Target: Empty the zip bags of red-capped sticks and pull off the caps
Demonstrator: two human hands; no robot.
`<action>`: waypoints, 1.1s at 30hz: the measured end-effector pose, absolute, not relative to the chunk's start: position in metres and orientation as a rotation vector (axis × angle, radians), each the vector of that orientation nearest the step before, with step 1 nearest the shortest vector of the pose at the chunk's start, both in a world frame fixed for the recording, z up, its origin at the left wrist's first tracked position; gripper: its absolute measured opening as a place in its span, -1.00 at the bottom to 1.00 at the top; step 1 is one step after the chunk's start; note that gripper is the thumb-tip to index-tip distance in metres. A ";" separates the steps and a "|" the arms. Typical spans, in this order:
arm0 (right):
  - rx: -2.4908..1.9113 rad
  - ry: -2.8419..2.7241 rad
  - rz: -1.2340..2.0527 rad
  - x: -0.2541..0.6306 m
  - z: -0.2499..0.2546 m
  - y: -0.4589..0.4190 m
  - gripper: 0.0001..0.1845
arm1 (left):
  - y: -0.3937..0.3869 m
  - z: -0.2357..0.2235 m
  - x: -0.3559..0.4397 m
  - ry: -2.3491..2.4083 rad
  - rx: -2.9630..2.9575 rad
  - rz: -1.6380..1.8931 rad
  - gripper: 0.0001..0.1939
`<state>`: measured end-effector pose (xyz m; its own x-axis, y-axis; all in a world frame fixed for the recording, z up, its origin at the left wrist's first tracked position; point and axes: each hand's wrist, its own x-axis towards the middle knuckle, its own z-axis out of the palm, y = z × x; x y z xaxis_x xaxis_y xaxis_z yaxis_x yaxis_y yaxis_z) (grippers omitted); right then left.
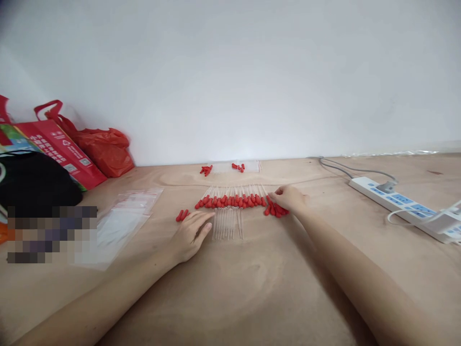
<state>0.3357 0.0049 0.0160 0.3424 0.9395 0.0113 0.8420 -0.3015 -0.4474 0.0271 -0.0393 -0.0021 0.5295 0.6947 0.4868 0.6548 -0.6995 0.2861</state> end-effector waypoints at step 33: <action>-1.177 -2.154 -0.535 0.263 -0.006 -0.073 -0.77 | -0.044 0.004 0.027 1.398 2.709 0.990 -0.66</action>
